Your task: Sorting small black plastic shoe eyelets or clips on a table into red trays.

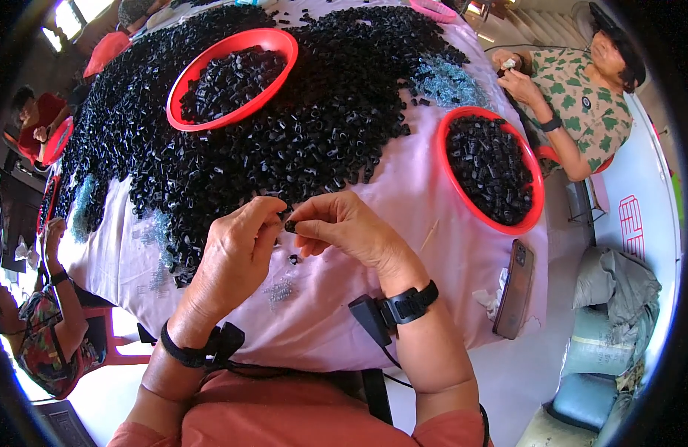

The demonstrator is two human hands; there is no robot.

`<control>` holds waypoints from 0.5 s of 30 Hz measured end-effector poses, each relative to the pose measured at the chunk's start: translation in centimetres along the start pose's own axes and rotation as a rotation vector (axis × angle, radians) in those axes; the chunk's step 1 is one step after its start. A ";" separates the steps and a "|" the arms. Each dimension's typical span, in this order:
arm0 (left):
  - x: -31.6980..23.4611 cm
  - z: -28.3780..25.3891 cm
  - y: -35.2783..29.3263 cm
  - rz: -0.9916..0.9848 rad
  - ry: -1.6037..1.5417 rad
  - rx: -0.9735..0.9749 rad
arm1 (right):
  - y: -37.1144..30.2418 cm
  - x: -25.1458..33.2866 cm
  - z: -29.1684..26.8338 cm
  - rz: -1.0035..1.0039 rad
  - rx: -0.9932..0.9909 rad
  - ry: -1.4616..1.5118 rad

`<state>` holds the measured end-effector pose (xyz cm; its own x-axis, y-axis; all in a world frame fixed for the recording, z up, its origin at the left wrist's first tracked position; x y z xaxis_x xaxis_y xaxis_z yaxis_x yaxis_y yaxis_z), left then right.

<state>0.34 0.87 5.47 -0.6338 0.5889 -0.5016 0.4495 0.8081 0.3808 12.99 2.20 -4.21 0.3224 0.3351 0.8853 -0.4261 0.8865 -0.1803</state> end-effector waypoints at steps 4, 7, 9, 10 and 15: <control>-0.3 0.3 0.3 0.044 0.014 0.023 | 0.0 0.1 -0.1 -0.004 -0.008 -0.031; -0.3 0.6 0.3 0.018 -0.016 0.061 | 0.2 0.1 -0.1 -0.019 -0.010 -0.012; 0.0 0.9 0.4 -0.012 -0.075 0.076 | 0.1 0.1 -0.2 -0.024 -0.014 -0.018; 0.1 1.0 0.3 -0.011 -0.076 0.076 | 0.1 0.2 -0.2 -0.032 -0.018 -0.025; 1.2 1.0 -0.4 -0.045 -0.097 0.014 | 0.1 0.4 0.0 -0.026 -0.032 -0.038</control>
<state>0.03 1.30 3.96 -0.5902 0.5501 -0.5909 0.4312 0.8335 0.3453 13.08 2.42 -3.83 0.3006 0.3001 0.9053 -0.3911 0.9045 -0.1700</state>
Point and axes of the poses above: each hand's wrist, its own y-axis towards the middle knuckle, its own z-axis out of the palm, x = y × z, the point moved 9 cm from there along y, towards the middle knuckle, and after that the axes turned 11 degrees about y, right-handed, at the moved point
